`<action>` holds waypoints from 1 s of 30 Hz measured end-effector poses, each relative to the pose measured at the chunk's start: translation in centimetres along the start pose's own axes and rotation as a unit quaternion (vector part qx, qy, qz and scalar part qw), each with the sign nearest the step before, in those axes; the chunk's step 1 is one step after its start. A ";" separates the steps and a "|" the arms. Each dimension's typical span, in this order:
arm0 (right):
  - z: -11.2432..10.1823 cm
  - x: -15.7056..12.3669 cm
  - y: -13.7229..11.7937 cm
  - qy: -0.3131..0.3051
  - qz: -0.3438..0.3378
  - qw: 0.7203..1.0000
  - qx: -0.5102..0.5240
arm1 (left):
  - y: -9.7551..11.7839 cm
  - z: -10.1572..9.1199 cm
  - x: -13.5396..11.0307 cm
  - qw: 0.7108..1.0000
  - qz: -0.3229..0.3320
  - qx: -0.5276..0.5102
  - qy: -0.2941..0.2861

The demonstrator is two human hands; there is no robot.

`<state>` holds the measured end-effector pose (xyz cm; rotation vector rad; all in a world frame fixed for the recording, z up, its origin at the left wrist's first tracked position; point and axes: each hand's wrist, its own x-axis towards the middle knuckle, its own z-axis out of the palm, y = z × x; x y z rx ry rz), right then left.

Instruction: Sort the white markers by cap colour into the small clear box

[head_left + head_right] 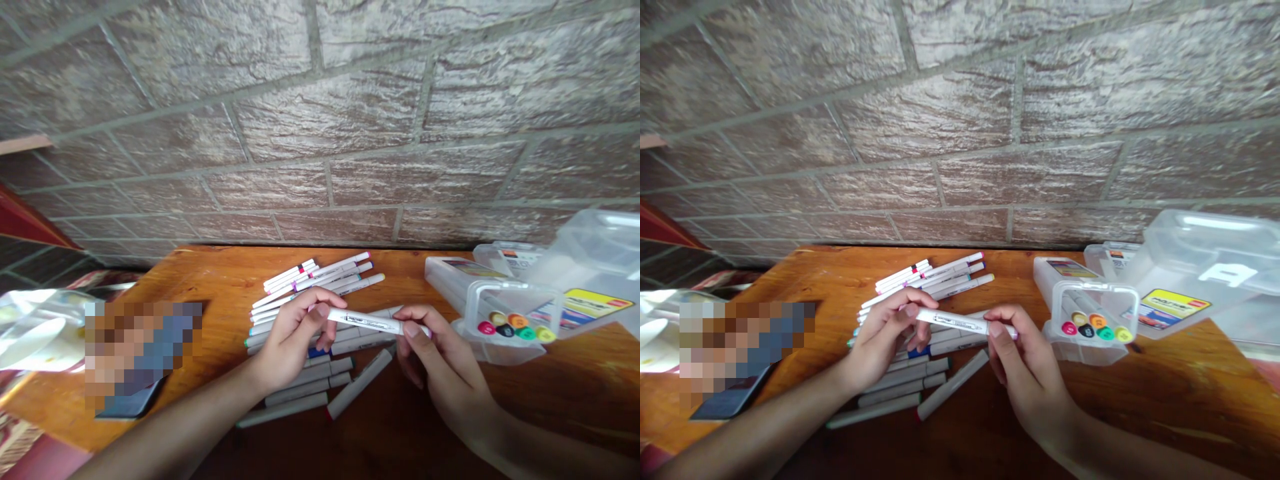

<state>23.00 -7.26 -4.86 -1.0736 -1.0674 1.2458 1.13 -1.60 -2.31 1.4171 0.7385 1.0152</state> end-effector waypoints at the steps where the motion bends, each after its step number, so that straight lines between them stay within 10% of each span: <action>1: 0.0 0.0 0.0 -0.003 -0.002 1.000 -0.005 | 0.0 0.0 0.0 1.000 -0.002 0.007 -0.001; 30: -0.6 -0.5 0.3 -0.073 -0.027 0.997 -0.028 | 0.4 -0.4 -0.2 0.997 -0.014 0.062 -0.039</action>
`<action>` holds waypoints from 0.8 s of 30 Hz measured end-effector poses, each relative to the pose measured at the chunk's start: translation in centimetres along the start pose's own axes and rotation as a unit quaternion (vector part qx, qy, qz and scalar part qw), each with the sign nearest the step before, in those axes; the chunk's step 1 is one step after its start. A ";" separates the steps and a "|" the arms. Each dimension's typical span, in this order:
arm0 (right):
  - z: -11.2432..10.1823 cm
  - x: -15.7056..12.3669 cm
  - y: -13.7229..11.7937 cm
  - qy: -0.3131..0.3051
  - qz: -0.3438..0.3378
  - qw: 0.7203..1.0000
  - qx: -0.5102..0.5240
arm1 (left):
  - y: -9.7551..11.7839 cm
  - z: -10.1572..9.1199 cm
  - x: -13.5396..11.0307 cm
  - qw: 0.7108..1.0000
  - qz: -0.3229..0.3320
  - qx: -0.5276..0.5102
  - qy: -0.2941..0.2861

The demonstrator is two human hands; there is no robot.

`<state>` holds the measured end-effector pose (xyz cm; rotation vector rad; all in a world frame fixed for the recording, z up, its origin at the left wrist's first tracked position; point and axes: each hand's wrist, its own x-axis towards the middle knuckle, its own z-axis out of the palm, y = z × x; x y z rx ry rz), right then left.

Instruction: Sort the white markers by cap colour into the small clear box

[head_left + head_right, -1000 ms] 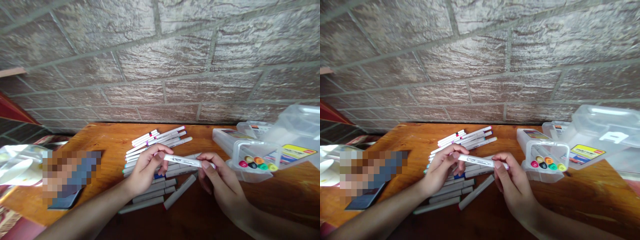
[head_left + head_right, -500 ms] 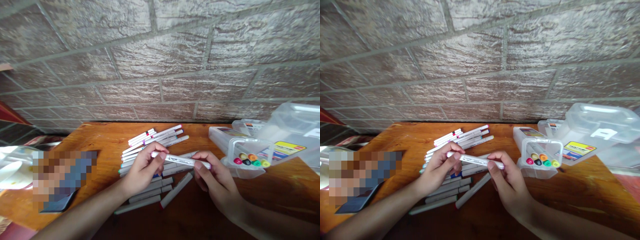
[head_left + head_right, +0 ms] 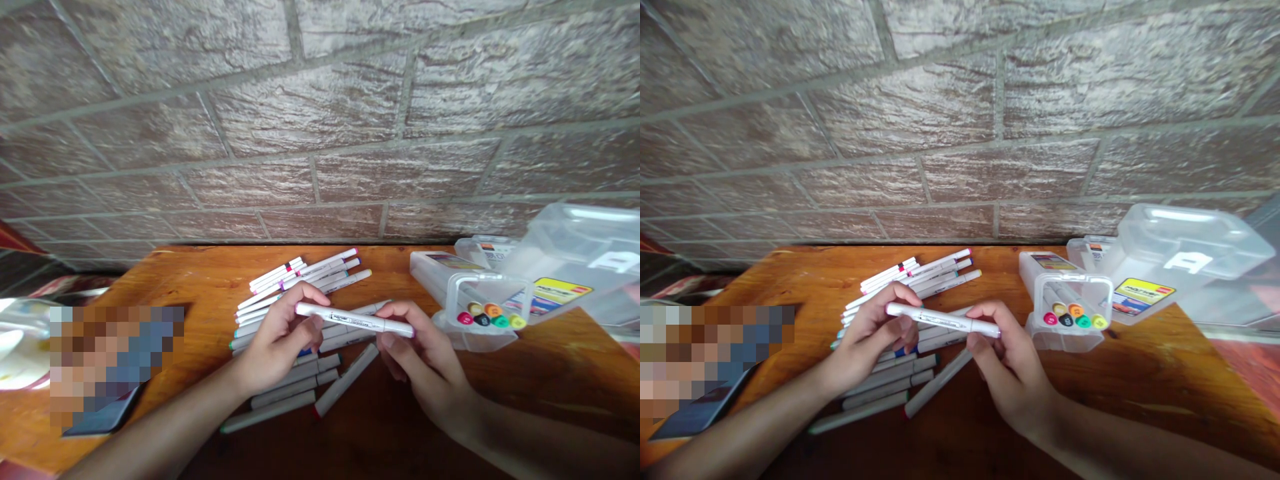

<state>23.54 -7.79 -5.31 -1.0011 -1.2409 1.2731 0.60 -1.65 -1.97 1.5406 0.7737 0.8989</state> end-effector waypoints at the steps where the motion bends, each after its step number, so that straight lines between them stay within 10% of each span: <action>1: 0.0 0.0 0.0 -0.002 -0.002 1.000 0.002 | 0.0 0.0 0.0 1.000 0.001 0.000 -0.002; 24: 0.3 0.5 -0.1 0.023 -0.015 1.000 0.007 | -0.4 0.4 -0.2 0.999 0.009 -0.005 0.032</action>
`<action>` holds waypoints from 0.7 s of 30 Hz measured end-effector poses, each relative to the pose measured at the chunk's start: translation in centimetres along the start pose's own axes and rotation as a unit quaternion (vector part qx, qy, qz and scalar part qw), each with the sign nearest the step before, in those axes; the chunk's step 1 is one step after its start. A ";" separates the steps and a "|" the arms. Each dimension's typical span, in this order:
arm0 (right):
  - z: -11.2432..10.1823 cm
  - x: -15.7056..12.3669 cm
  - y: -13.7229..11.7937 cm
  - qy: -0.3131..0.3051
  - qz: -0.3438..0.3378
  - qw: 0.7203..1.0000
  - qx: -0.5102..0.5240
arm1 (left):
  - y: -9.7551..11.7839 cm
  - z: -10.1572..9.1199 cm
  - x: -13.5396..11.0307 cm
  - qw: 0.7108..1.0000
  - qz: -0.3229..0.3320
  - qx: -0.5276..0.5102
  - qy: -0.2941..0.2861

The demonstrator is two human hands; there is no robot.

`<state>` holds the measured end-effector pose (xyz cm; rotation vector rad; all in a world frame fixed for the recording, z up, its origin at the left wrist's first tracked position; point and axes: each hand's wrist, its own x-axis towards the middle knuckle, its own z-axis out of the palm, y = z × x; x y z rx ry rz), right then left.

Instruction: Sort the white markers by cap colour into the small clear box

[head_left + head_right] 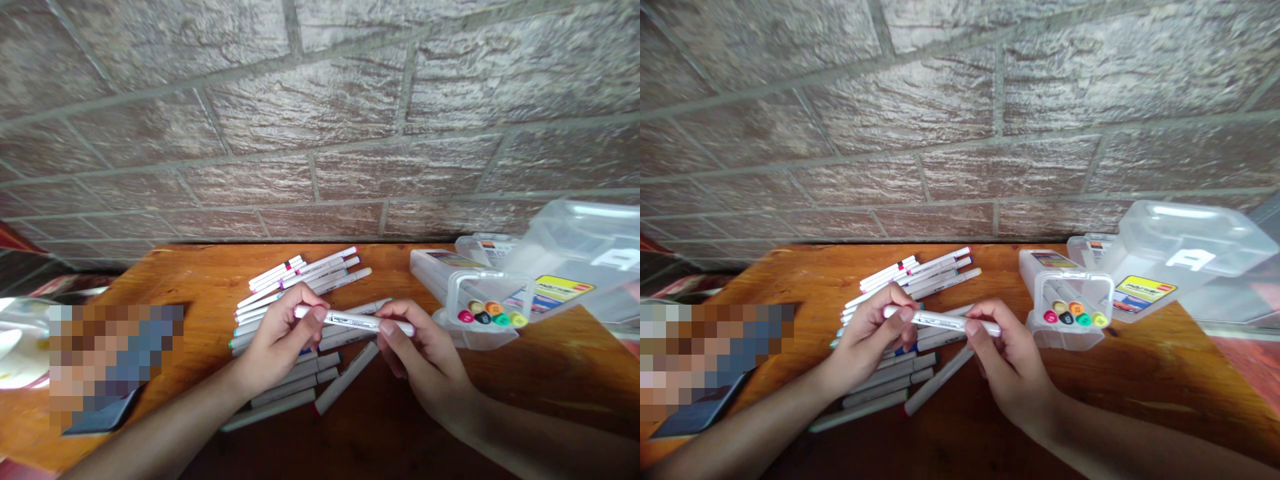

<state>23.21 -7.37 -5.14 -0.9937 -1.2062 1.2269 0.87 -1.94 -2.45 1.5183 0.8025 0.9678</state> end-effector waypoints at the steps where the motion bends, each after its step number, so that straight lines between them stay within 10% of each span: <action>1: 0.0 0.0 0.0 0.002 -0.002 1.000 0.002 | 0.0 0.0 0.0 1.000 -0.004 -0.008 -0.001; 21: 0.0 -0.2 0.0 0.004 0.002 1.000 0.005 | 0.3 0.1 0.1 1.000 -0.013 -0.007 -0.006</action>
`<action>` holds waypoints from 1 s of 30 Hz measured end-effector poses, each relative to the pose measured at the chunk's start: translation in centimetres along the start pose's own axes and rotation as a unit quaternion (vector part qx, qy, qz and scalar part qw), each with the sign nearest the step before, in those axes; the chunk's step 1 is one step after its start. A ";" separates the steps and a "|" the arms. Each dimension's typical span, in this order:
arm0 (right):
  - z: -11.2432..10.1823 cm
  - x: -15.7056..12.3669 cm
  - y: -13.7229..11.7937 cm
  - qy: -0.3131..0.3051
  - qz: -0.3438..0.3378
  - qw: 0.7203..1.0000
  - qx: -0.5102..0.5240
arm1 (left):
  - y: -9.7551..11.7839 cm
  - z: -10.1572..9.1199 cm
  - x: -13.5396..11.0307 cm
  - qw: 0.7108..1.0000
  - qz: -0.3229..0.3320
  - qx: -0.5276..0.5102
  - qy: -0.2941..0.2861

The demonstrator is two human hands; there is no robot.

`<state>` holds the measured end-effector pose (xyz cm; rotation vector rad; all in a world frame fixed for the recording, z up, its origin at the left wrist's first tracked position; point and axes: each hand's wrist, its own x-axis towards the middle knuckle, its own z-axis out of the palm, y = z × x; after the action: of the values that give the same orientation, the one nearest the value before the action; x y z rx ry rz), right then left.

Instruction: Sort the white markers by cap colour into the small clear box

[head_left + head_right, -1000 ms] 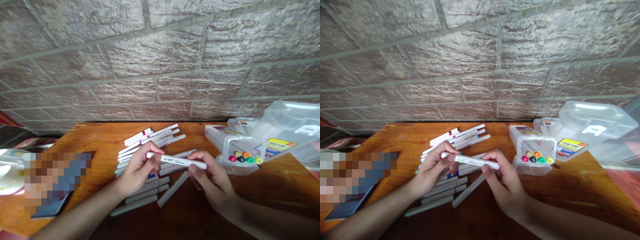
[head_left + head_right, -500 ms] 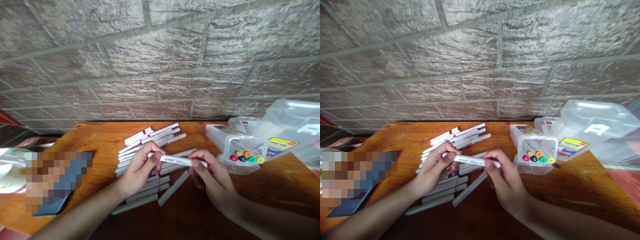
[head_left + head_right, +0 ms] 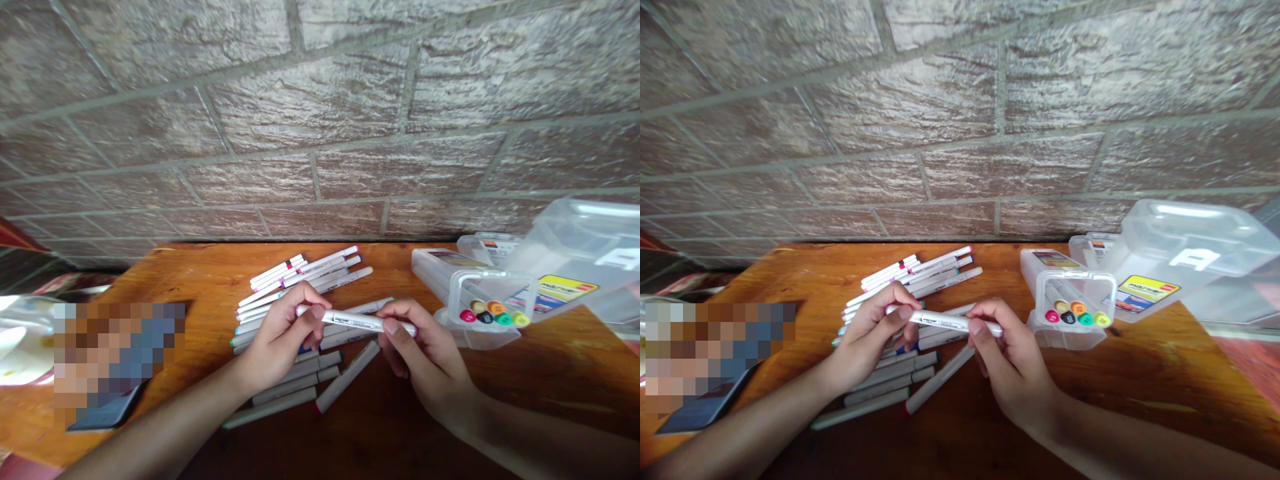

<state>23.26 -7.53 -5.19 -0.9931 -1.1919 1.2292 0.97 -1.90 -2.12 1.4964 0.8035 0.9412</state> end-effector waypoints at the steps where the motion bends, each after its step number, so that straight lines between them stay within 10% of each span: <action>1: 0.0 0.0 0.0 -0.002 0.001 1.000 -0.002 | 0.0 0.0 0.0 1.000 0.002 0.002 -0.002; 30: -0.2 -0.4 0.1 -0.006 -0.018 1.000 -0.020 | 0.3 -0.5 0.1 0.999 -0.007 -0.015 -0.034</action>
<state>23.48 -7.90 -5.34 -0.9900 -1.2422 1.1887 0.57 -1.68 -1.80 1.4867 0.7473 0.8846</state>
